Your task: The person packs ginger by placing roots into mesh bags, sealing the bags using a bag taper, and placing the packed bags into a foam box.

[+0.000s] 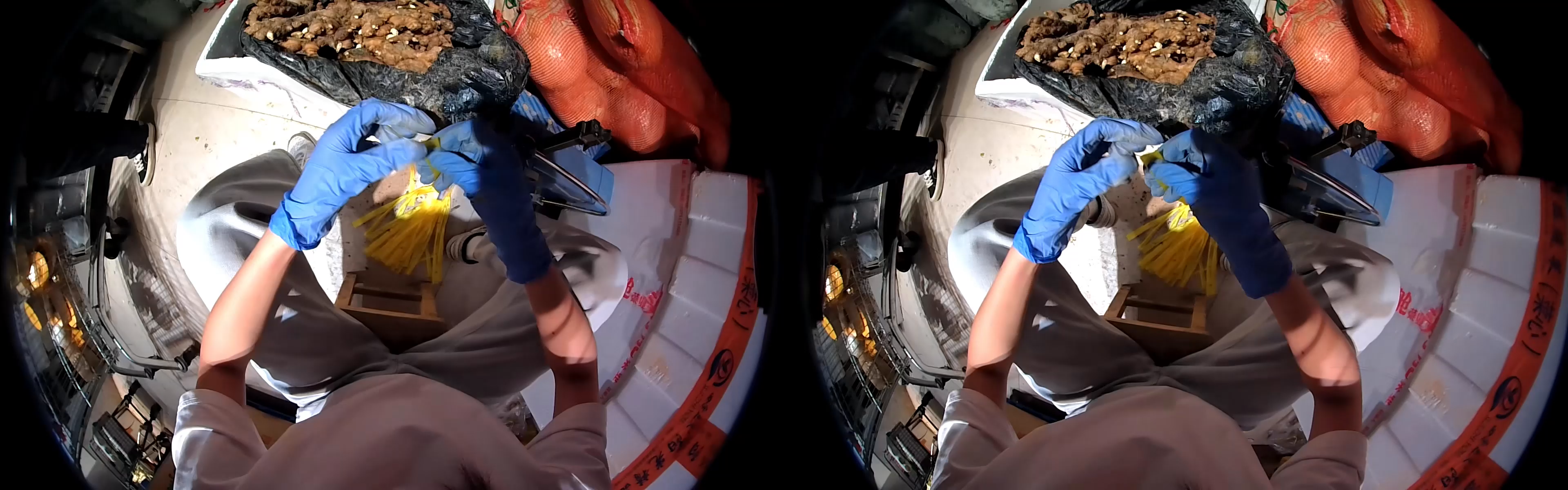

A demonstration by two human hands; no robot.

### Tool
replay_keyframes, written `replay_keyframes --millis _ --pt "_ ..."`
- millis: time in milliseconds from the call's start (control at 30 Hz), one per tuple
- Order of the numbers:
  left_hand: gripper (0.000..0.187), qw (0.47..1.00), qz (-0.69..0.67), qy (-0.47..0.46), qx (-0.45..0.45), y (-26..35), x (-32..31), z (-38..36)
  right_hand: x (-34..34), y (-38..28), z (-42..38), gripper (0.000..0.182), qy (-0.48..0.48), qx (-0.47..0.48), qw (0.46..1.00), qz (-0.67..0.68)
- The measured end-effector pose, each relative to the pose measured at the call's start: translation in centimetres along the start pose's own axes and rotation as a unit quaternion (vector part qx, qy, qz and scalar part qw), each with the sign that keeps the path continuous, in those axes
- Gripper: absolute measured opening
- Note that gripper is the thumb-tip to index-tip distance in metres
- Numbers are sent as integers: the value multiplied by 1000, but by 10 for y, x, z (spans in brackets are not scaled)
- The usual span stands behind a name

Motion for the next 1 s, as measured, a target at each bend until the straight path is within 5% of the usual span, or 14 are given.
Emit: replay_keyframes --millis 67,200,267,400,467,567,633,700,800,867,1000 --pt "13 999 27 -5 21 -9 -3 1 -3 -4 -2 11 -6 106 986 -127" --pt "11 998 63 6 0 -17 0 4 -1 -1 -3 12 27 166 981 -94" --pt "11 998 67 -1 4 -21 -1 3 10 15 2 12 80 -58 993 67" --pt "10 997 37 -52 41 -26 -14 -4 22 28 5 13 151 -78 985 21" --pt "9 991 -4 -95 99 -25 -25 -11 21 18 7 14 191 120 963 -147" --pt "13 980 -77 -117 144 -19 -27 -16 8 4 5 16 139 152 969 -138" --pt "16 980 -119 -129 98 -18 -26 -11 3 -6 -1 17 103 188 961 -175" --pt "15 965 -217 33 147 -21 -10 -9 -3 -4 -4 18 68 224 948 -214" --pt "28 975 -176 -28 135 -32 -11 -10 -7 1 -10 18 114 267 930 -226" --pt "36 972 -189 -86 108 -32 -19 -10 -11 4 -6 17 54 139 972 -182" --pt "29 963 -181 -122 155 -25 -20 -13 -7 -8 -6 15 86 168 962 -199"
Point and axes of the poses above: each hand's wrist, its own z-axis towards the middle knuckle, its own x-axis out of the back of the hand, y = z × x, the point moved 6 cm from there along z, towards the middle knuckle, and after that the axes turned 5 degrees about y, right-handed, at the moved point
